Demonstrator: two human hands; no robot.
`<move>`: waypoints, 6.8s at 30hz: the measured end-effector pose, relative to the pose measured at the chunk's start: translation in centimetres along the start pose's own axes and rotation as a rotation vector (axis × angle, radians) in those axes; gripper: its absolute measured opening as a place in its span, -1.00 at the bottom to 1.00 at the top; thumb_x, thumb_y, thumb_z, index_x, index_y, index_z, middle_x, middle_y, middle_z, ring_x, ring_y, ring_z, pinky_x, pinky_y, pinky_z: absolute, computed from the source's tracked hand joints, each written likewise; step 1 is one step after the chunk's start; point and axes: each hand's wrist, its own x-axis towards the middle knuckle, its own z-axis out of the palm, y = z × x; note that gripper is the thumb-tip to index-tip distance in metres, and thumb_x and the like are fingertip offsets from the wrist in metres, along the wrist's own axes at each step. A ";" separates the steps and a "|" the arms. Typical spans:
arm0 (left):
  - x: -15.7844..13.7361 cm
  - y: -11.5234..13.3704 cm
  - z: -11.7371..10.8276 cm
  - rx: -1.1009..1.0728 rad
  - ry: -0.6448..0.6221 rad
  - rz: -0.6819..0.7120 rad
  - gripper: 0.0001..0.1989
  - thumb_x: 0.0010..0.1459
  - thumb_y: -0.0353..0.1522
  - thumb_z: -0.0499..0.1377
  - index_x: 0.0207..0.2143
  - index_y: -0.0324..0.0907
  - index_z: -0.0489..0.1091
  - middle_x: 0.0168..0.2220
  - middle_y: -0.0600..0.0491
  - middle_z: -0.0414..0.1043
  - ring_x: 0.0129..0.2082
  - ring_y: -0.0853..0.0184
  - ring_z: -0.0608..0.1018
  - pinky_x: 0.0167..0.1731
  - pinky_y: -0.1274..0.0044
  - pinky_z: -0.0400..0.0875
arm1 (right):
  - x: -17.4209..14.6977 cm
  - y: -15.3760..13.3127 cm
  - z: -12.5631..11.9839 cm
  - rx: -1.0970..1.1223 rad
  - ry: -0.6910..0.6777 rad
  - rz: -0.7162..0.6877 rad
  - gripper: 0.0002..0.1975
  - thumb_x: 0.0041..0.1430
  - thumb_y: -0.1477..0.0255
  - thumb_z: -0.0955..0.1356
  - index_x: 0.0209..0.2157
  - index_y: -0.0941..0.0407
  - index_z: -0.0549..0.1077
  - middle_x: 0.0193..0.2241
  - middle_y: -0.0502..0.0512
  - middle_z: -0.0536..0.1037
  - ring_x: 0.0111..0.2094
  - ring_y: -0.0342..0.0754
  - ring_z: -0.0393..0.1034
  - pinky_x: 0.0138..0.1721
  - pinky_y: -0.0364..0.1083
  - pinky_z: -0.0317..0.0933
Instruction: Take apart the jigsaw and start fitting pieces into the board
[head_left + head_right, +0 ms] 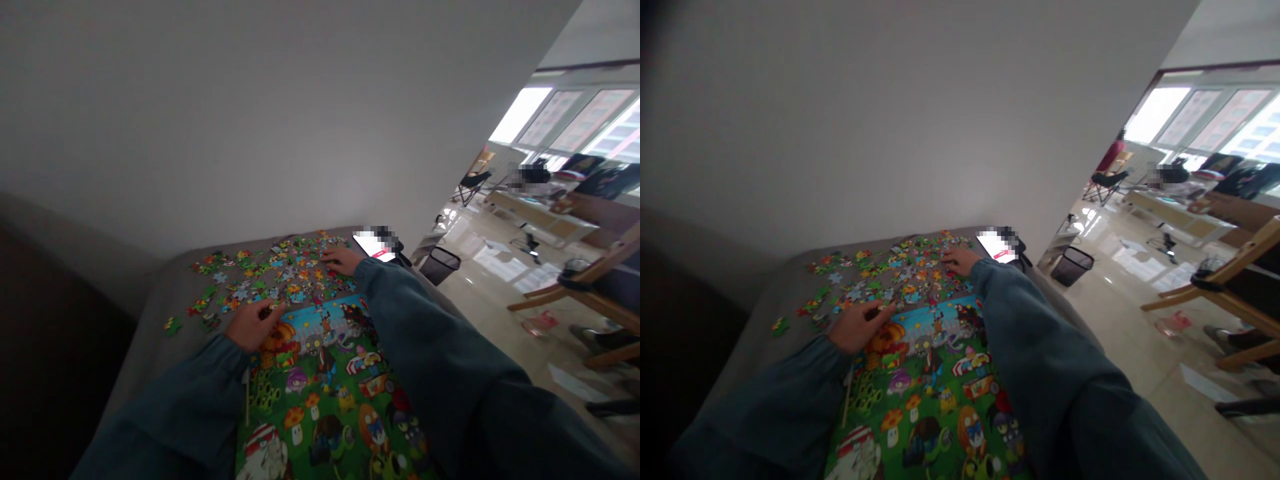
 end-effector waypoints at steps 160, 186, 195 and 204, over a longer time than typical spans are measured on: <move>-0.1 0.0 0.4 -0.117 -0.148 0.066 -0.50 0.20 0.04 -0.08 -0.53 -0.14 0.28 -0.57 0.11 0.23 -0.51 0.34 0.32 -0.45 0.51 0.18 | -7.2 -4.4 -1.6 0.619 0.287 0.160 -0.64 0.01 0.22 0.47 -0.25 0.07 0.33 -0.35 0.02 0.46 -0.33 -0.05 0.42 -0.25 0.00 0.35; 0.0 0.5 0.6 0.004 -0.159 0.026 -0.57 0.23 -0.05 -0.01 -0.46 -0.19 0.38 -0.60 0.15 0.24 -0.54 0.42 0.28 -0.52 0.58 0.13 | -12.8 -15.4 -2.5 0.302 -0.334 -0.435 -0.64 0.08 0.21 0.51 -0.27 0.16 0.41 -0.24 0.14 0.44 -0.18 0.04 0.29 -0.16 -0.01 0.16; 0.0 0.3 0.6 -0.001 -0.153 0.035 -0.55 0.25 -0.04 -0.02 -0.44 -0.19 0.40 -0.57 0.13 0.27 -0.53 0.41 0.31 -0.52 0.58 0.15 | -12.8 -15.9 -2.1 0.174 -0.328 -0.470 -0.69 0.19 0.16 0.42 -0.31 0.15 0.45 -0.31 0.11 0.50 -0.22 0.04 0.37 -0.21 -0.01 0.18; 0.0 0.5 0.6 -0.004 -0.146 0.051 -0.55 0.23 -0.03 -0.01 -0.49 -0.19 0.36 -0.58 0.15 0.23 -0.54 0.43 0.28 -0.53 0.59 0.15 | -12.9 -15.6 -2.1 0.225 -0.318 -0.379 -0.59 0.14 0.14 0.45 -0.14 0.16 0.45 -0.21 0.16 0.53 -0.20 0.06 0.41 -0.20 0.00 0.22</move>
